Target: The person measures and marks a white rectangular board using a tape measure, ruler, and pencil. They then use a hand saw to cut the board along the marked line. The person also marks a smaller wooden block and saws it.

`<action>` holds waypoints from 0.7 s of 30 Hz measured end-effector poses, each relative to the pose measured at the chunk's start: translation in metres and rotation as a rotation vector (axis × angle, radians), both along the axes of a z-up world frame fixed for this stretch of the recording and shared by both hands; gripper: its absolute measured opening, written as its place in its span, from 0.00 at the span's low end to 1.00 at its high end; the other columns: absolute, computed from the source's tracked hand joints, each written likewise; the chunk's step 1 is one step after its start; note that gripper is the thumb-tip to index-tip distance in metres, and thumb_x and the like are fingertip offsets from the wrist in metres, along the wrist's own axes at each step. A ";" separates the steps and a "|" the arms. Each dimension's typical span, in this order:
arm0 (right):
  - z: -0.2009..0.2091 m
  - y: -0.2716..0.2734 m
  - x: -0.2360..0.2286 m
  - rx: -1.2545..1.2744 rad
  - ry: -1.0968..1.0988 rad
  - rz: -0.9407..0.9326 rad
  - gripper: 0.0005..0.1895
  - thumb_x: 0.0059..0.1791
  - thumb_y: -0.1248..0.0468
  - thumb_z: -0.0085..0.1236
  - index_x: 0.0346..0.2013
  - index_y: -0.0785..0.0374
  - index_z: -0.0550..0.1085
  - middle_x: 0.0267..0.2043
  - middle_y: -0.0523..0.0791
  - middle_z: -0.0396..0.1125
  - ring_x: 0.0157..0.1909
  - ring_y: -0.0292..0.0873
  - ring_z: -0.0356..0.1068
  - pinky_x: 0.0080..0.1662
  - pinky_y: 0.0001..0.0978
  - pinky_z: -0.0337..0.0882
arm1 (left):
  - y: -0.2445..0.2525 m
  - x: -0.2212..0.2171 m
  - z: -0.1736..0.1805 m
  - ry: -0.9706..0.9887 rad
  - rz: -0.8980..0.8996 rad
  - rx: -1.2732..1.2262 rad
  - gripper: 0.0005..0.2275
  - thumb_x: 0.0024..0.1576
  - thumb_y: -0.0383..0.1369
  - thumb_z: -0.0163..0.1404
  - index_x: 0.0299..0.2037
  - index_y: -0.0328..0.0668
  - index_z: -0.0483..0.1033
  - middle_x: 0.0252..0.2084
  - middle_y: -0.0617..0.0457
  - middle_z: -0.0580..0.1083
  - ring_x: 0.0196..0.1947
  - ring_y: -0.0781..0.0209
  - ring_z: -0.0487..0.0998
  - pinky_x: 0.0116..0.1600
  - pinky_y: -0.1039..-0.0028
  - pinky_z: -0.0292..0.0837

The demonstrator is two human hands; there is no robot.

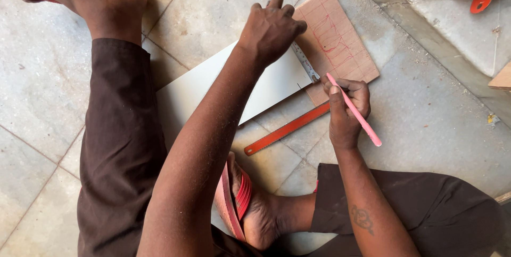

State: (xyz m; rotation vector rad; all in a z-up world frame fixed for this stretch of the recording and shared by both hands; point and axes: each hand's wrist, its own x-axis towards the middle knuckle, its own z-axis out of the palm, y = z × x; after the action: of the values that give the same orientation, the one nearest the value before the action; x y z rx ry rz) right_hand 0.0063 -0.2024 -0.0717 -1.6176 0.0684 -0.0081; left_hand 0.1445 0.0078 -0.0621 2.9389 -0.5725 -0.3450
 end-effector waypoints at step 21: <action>0.005 0.013 0.001 -0.382 -0.128 0.073 0.06 0.55 0.76 0.55 0.46 0.72 0.68 0.55 0.59 0.72 0.48 0.44 0.78 0.45 0.32 0.82 | 0.011 -0.006 -0.003 -0.068 -0.085 -0.010 0.07 0.60 0.33 0.49 0.43 0.54 0.81 0.46 0.48 0.77 0.48 0.53 0.77 0.41 0.65 0.79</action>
State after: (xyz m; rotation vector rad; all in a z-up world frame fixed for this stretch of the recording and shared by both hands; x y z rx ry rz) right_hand 0.0069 -0.1891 -0.0667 -1.9961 -0.0967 -0.0718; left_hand 0.1383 0.0184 -0.0651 2.9325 -0.7080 -0.2514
